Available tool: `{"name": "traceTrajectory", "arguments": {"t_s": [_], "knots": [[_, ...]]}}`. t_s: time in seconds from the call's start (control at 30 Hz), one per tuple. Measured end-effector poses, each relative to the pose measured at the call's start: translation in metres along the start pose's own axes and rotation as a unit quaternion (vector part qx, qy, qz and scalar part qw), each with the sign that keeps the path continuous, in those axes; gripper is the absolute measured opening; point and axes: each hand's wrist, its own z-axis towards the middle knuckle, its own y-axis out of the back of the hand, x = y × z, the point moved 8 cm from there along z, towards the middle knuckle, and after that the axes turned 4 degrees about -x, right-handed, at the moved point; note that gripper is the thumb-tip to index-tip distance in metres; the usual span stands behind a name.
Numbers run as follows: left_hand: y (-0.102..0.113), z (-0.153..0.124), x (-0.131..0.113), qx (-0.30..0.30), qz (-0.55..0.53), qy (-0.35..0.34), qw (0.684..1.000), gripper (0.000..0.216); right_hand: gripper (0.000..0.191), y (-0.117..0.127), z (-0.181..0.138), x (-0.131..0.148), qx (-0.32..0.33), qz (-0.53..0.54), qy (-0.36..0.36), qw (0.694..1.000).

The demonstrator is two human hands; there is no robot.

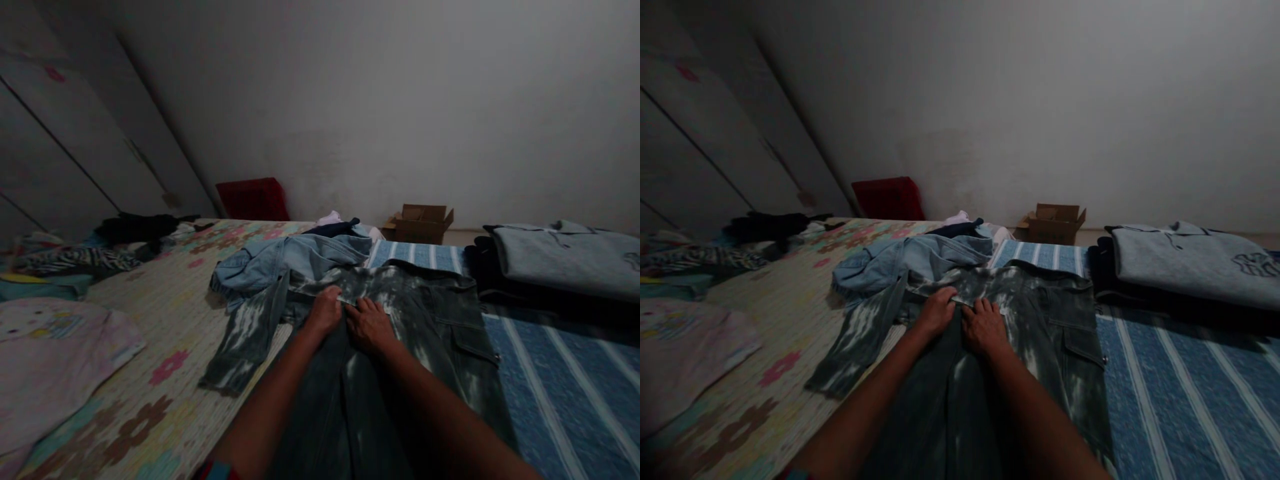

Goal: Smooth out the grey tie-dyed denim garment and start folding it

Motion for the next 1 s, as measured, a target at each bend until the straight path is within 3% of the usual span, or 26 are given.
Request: {"name": "traceTrajectory", "arguments": {"t_s": [0.1,0.2,0.5,0.67,1.0], "knots": [[0.012,0.033,0.005,0.002,0.022,0.010,1.000,0.039,0.043,-0.001,0.001,0.000,0.005,-0.008,0.001,1.000],[0.010,0.055,0.004,0.020,0.046,0.025,0.998,0.036,0.043,-0.002,0.001,0.000,0.015,-0.016,0.006,1.000],[-0.010,0.089,0.008,0.072,0.089,0.055,0.992,0.025,0.044,-0.004,0.001,0.001,0.023,-0.028,0.014,0.999],[-0.016,0.100,0.012,0.085,0.098,0.052,0.990,0.029,0.045,-0.003,0.000,0.002,0.016,-0.027,0.015,0.999],[-0.025,0.097,0.012,0.030,0.095,0.025,0.995,0.027,0.047,-0.006,0.000,0.000,0.040,-0.020,0.006,0.999]]}}
